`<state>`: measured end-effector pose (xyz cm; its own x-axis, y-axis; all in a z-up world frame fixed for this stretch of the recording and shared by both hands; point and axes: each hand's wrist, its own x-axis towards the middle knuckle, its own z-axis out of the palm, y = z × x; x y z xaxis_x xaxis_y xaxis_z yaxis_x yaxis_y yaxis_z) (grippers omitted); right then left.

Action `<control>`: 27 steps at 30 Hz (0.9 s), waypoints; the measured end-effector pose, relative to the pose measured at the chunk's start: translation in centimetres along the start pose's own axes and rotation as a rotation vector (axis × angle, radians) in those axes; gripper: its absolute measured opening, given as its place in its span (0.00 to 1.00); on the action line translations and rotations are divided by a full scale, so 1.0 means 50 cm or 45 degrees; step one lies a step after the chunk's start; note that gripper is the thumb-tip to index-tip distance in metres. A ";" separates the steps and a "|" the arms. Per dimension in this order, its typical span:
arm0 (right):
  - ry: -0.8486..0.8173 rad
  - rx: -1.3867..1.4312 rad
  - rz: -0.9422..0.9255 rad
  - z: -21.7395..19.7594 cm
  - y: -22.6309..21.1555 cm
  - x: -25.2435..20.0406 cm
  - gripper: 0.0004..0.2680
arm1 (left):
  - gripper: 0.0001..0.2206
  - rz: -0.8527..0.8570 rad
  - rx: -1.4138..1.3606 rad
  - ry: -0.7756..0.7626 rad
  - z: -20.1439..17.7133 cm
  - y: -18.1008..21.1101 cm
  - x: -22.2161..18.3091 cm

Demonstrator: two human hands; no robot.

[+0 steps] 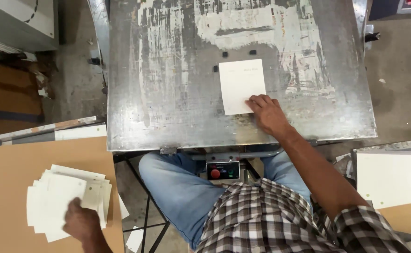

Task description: The recorder operates an industrial manual press to punch or seal paper materials.

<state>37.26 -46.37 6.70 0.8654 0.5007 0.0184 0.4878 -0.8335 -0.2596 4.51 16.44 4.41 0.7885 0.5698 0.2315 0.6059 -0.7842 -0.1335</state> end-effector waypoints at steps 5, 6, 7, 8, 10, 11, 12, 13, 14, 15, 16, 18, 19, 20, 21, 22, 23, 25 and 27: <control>-0.012 0.019 -0.017 -0.001 -0.001 0.033 0.20 | 0.14 -0.135 -0.216 -0.148 0.053 0.006 -0.062; 0.009 0.007 -0.023 0.005 0.002 0.036 0.19 | 0.15 -0.139 -0.214 -0.156 0.056 0.007 -0.063; 0.030 -0.004 -0.030 0.012 0.005 0.040 0.18 | 0.17 -0.143 -0.211 -0.164 0.058 0.007 -0.064; 0.027 -0.006 -0.035 0.010 0.005 0.043 0.18 | 0.17 -0.148 -0.212 -0.166 0.066 0.003 -0.065; 0.031 0.053 -0.002 0.008 -0.001 0.048 0.18 | 0.18 -0.163 -0.261 -0.176 0.077 -0.010 -0.067; 0.029 0.053 -0.005 0.010 0.000 0.049 0.18 | 0.18 -0.166 -0.259 -0.177 0.074 -0.010 -0.066; 0.024 0.056 -0.004 0.012 0.001 0.048 0.18 | 0.20 -0.165 -0.285 -0.180 0.070 -0.010 -0.066; 0.018 0.058 -0.001 0.014 0.003 0.047 0.18 | 0.23 -0.163 -0.311 -0.183 0.067 -0.010 -0.065; 0.017 0.058 -0.001 0.018 0.004 0.046 0.18 | 0.23 -0.164 -0.311 -0.185 0.065 -0.006 -0.073; 0.019 0.053 -0.001 0.022 0.005 0.045 0.17 | 0.24 -0.121 -0.269 -0.106 0.062 -0.002 -0.078; 0.020 0.047 0.000 0.025 0.006 0.043 0.17 | 0.25 -0.077 -0.227 -0.028 0.060 0.002 -0.084; 0.010 0.005 -0.005 0.033 0.011 0.043 0.18 | 0.23 -0.028 -0.227 0.027 0.047 0.027 -0.104; 0.001 -0.037 -0.013 0.036 0.013 0.044 0.18 | 0.21 0.019 -0.225 0.082 0.041 0.040 -0.115; 0.000 -0.038 -0.017 0.014 0.002 0.050 0.18 | 0.21 0.016 -0.225 0.082 0.054 0.050 -0.133; -0.095 -0.021 0.006 -0.008 -0.011 0.056 0.20 | 0.20 0.080 -0.248 0.126 0.066 0.058 -0.151; -0.190 -0.005 0.031 -0.030 -0.024 0.062 0.24 | 0.20 0.144 -0.271 0.168 0.078 0.067 -0.170; -0.189 -0.006 0.027 -0.032 -0.026 0.064 0.24 | 0.20 0.141 -0.270 0.170 0.052 0.098 -0.182; -0.231 0.050 0.085 -0.038 -0.030 0.068 0.29 | 0.23 0.192 -0.454 0.149 0.003 0.162 -0.202; -0.189 0.064 0.104 -0.006 -0.016 0.073 0.28 | 0.24 0.228 -0.537 0.149 0.009 0.194 -0.241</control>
<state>40.03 -43.95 7.28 0.8735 0.4643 -0.1468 0.4073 -0.8618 -0.3023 0.96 2.07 -0.12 0.8449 0.4039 0.3507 0.3466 -0.9127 0.2163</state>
